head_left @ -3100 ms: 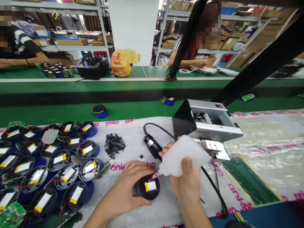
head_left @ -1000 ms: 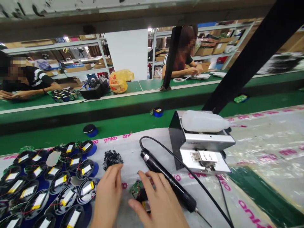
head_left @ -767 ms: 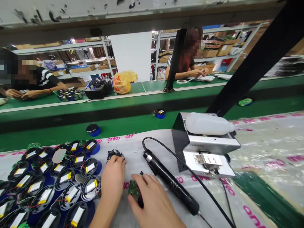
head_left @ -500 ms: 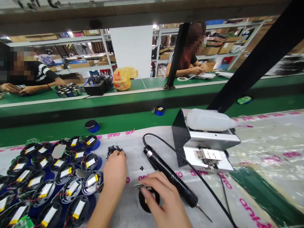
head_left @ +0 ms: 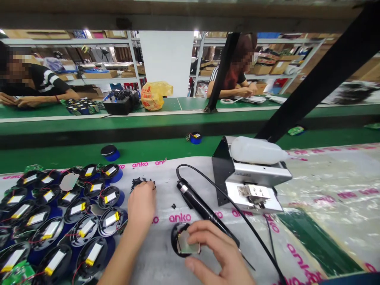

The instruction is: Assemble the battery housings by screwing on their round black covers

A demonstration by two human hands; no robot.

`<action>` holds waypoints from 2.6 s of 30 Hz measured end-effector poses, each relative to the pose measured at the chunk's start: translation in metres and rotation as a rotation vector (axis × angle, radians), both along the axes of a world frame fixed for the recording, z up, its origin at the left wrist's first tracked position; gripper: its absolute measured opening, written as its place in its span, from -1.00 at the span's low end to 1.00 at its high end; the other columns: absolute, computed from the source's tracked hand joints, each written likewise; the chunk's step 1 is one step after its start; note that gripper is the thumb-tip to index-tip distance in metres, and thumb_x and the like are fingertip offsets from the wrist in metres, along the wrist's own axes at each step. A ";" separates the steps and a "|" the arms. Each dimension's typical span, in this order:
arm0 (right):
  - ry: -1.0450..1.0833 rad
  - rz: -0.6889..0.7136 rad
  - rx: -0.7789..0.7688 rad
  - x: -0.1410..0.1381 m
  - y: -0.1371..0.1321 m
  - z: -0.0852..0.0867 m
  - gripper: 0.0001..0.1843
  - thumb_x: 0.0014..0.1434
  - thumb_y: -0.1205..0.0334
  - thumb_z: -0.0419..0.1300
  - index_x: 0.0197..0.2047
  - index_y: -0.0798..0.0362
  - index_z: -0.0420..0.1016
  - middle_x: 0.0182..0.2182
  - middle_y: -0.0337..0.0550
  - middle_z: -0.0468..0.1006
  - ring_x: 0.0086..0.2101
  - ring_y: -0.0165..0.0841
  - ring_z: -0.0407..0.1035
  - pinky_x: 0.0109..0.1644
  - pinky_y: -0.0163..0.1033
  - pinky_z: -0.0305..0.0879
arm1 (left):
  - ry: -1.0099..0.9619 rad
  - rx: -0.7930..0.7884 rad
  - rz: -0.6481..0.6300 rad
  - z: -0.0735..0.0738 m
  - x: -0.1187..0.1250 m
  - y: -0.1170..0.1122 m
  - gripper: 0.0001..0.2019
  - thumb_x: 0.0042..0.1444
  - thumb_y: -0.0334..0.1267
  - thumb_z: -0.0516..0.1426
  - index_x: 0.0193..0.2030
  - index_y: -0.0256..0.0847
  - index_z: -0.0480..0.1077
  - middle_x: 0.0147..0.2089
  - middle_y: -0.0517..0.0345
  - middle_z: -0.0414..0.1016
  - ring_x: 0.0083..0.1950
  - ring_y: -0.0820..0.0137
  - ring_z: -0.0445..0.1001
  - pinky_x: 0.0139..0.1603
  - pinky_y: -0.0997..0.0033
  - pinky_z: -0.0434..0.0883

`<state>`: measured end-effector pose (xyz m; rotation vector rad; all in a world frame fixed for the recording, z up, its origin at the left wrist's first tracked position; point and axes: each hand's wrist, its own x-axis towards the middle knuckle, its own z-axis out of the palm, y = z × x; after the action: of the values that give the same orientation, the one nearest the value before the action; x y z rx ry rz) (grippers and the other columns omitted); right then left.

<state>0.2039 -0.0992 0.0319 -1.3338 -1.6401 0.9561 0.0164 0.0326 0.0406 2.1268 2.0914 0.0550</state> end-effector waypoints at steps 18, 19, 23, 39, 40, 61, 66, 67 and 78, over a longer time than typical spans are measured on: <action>-0.335 -0.382 0.575 -0.035 -0.006 -0.040 -0.64 0.33 0.41 0.21 0.16 0.01 0.51 0.04 0.01 0.53 -0.07 -0.24 0.56 -0.01 -0.33 0.56 | -0.344 0.065 -0.064 -0.013 -0.010 -0.002 -0.70 0.26 -0.50 0.02 -0.19 -0.36 0.62 -0.08 -0.27 0.62 0.04 -0.10 0.54 0.07 0.00 0.39; -0.285 -0.447 0.565 -0.039 -0.005 -0.040 -0.69 0.31 0.40 0.24 0.10 0.00 0.55 0.00 0.00 0.53 -0.09 -0.24 0.55 -0.02 -0.30 0.56 | -0.371 0.065 -0.065 -0.013 -0.011 -0.003 -0.69 0.25 -0.50 0.01 -0.22 -0.36 0.62 -0.08 -0.28 0.61 0.03 -0.12 0.54 0.07 -0.03 0.39; 0.046 -0.636 0.316 -0.056 -0.003 -0.042 -0.86 0.22 0.18 0.37 -0.15 -0.03 0.59 -0.09 -0.06 0.45 -0.14 -0.27 0.48 -0.15 -0.31 0.54 | -0.532 0.078 -0.061 -0.009 -0.014 -0.009 -0.72 0.25 -0.44 0.02 -0.26 -0.31 0.58 -0.07 -0.26 0.59 0.04 -0.10 0.53 0.12 -0.07 0.36; 0.431 -0.622 0.146 -0.046 0.001 -0.042 -0.83 0.11 0.20 0.43 -0.20 -0.01 0.66 -0.07 -0.01 0.48 -0.17 -0.26 0.54 -0.18 -0.32 0.55 | -1.552 -0.389 -0.062 -0.020 -0.006 -0.068 -0.97 0.06 -0.31 0.34 -0.37 -0.17 0.64 -0.38 0.16 0.67 -0.31 0.41 0.57 -0.22 0.54 0.46; 0.498 -0.573 0.106 -0.046 0.001 -0.041 -0.80 0.10 0.18 0.45 -0.19 0.01 0.66 -0.07 0.01 0.51 -0.18 -0.25 0.55 -0.18 -0.31 0.56 | -1.608 -0.379 -0.003 -0.022 -0.007 -0.067 -0.96 0.04 -0.28 0.37 -0.37 -0.17 0.65 -0.38 0.15 0.69 -0.32 0.42 0.57 -0.24 0.55 0.46; 0.091 -0.272 0.437 -0.046 -0.007 -0.034 -0.81 0.23 0.32 0.35 -0.07 -0.04 0.61 -0.04 -0.02 0.59 -0.16 -0.22 0.60 -0.13 -0.30 0.61 | -2.006 -0.447 0.253 -0.030 -0.022 -0.079 -0.80 -0.14 -0.16 0.51 -0.35 -0.12 0.72 -0.38 0.14 0.59 -0.37 0.46 0.49 -0.34 0.54 0.43; 0.026 -0.225 0.468 -0.046 0.000 -0.028 -0.80 0.23 0.35 0.35 -0.06 -0.01 0.59 -0.04 -0.03 0.60 -0.17 -0.24 0.60 -0.07 -0.31 0.59 | -1.956 -0.435 0.276 -0.029 -0.024 -0.080 -0.79 -0.16 -0.14 0.51 -0.37 -0.13 0.72 -0.34 0.10 0.57 -0.27 0.39 0.49 -0.25 0.49 0.43; 0.021 -0.226 0.463 -0.046 0.000 -0.028 -0.80 0.23 0.34 0.35 -0.07 -0.01 0.59 -0.05 -0.03 0.60 -0.17 -0.24 0.60 -0.07 -0.32 0.59 | -1.949 -0.435 0.279 -0.030 -0.024 -0.080 -0.79 -0.16 -0.13 0.51 -0.37 -0.12 0.72 -0.33 0.10 0.57 -0.26 0.38 0.49 -0.24 0.48 0.42; -0.111 -0.105 0.401 -0.038 -0.007 -0.021 -0.66 0.30 0.32 0.27 0.12 -0.15 0.59 -0.02 -0.16 0.63 -0.17 -0.22 0.63 -0.04 -0.34 0.61 | -1.536 -0.285 -0.029 -0.023 -0.044 -0.075 -0.87 0.08 -0.15 0.37 -0.23 -0.04 0.73 -0.40 0.09 0.52 -0.35 0.37 0.46 -0.33 0.45 0.40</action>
<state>0.1660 -0.1065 0.0106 -1.1961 -1.7154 0.4644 -0.0278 -0.0420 0.0173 1.1233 0.9946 0.9476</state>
